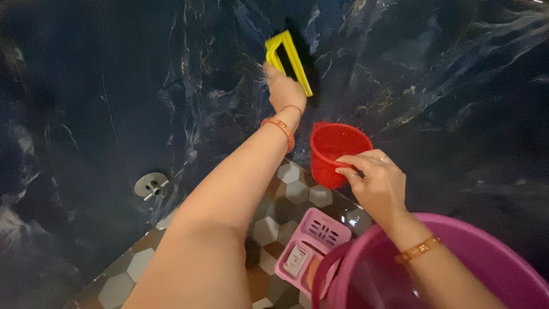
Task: The person scrubs the lower dark marble wall and upper white tiled wall of a bathroom using a yellow sponge. They repeatedly scoop water from a pink bucket with a red cup and pour it onto the wall to rinse the surface while continuing to scrub.
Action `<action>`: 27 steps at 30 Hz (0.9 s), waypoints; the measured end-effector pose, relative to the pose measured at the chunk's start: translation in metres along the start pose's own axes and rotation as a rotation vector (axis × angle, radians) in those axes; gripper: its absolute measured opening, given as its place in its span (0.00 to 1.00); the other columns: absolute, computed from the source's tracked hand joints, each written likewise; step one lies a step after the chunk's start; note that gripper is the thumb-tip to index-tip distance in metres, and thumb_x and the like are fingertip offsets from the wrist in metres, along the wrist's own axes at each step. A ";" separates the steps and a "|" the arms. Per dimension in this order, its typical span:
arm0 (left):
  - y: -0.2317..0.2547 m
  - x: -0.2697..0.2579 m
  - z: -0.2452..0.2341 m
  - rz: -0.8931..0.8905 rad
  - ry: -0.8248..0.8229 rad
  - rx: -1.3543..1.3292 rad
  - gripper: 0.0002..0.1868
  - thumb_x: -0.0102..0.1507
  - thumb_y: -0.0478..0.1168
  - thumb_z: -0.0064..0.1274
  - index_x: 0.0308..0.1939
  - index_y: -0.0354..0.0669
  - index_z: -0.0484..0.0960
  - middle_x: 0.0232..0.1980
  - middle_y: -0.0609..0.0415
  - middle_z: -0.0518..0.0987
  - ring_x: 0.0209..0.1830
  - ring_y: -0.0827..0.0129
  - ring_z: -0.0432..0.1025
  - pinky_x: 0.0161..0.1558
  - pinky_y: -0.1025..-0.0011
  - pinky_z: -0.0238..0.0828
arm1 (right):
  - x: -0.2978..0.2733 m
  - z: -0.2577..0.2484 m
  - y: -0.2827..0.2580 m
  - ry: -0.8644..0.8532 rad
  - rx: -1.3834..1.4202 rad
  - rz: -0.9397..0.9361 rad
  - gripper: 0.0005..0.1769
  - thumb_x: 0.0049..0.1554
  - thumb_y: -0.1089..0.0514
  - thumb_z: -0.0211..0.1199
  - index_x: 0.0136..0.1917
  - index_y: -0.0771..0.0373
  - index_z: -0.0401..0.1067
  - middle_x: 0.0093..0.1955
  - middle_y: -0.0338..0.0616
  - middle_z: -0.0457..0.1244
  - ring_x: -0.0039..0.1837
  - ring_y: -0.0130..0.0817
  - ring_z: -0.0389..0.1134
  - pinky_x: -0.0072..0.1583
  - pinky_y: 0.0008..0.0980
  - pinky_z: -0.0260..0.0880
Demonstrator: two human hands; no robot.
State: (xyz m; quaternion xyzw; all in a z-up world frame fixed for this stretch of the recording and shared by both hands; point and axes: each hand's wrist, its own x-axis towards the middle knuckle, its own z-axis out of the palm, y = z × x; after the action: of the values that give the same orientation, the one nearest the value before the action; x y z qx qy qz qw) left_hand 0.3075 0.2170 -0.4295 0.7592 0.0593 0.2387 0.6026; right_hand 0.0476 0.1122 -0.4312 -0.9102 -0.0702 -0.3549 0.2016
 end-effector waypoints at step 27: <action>0.032 0.055 0.001 0.285 0.121 -0.061 0.43 0.61 0.28 0.50 0.79 0.43 0.52 0.63 0.37 0.76 0.57 0.45 0.77 0.57 0.58 0.73 | 0.000 0.002 0.002 0.074 -0.014 -0.011 0.09 0.49 0.57 0.73 0.46 0.55 0.82 0.42 0.42 0.72 0.48 0.39 0.72 0.49 0.38 0.72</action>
State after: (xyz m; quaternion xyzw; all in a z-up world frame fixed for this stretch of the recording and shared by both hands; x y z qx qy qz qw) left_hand 0.3499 0.2285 -0.3834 0.7255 -0.0202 0.3690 0.5806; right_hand 0.0499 0.1114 -0.4331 -0.8975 -0.0652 -0.3899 0.1958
